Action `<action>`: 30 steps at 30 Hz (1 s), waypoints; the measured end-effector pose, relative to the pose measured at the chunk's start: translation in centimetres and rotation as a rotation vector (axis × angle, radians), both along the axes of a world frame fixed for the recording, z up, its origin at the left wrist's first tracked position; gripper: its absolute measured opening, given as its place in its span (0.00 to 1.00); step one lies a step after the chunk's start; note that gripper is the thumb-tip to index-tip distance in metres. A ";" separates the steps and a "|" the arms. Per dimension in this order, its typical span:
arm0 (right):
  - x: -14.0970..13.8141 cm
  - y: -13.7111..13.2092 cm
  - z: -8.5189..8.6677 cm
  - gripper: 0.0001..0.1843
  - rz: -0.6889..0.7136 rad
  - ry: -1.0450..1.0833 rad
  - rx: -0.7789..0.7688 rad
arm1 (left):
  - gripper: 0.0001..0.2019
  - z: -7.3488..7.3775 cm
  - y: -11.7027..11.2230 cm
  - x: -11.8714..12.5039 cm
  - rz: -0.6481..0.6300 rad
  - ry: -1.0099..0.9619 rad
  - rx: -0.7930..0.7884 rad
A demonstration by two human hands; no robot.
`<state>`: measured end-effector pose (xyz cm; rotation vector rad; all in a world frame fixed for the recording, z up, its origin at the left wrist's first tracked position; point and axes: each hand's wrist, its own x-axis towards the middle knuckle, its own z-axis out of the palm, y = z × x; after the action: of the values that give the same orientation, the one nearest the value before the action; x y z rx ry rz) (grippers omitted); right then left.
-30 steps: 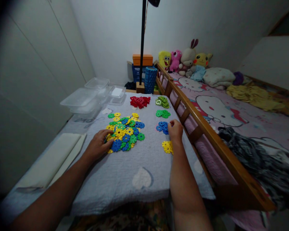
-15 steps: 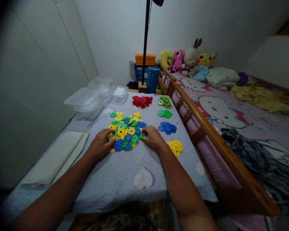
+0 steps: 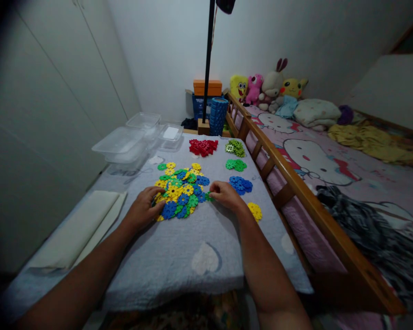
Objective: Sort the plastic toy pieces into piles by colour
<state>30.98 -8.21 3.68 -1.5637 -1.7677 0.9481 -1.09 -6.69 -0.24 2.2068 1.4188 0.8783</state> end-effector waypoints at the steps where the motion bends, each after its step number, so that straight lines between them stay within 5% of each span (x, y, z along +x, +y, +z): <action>1: 0.6 0.3 0.3 0.06 -0.019 0.038 -0.007 | 0.17 0.0 0.0 0.0 -0.002 -0.002 0.002; 8: 6.6 4.8 2.2 0.08 -0.436 0.162 0.120 | 0.16 0.0 -0.1 0.0 0.007 -0.001 0.000; 15: 11.2 9.3 0.1 0.07 -0.908 0.181 0.057 | 0.17 0.2 -0.2 0.1 0.006 -0.006 -0.006; 30: 11.4 10.6 -1.1 0.09 -0.998 0.129 0.071 | 0.16 0.2 -0.2 0.1 0.008 -0.018 0.000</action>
<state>42.38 2.42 2.59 -1.9431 -0.7162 0.4486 -0.98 -6.84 -0.07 2.1893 1.4203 0.8983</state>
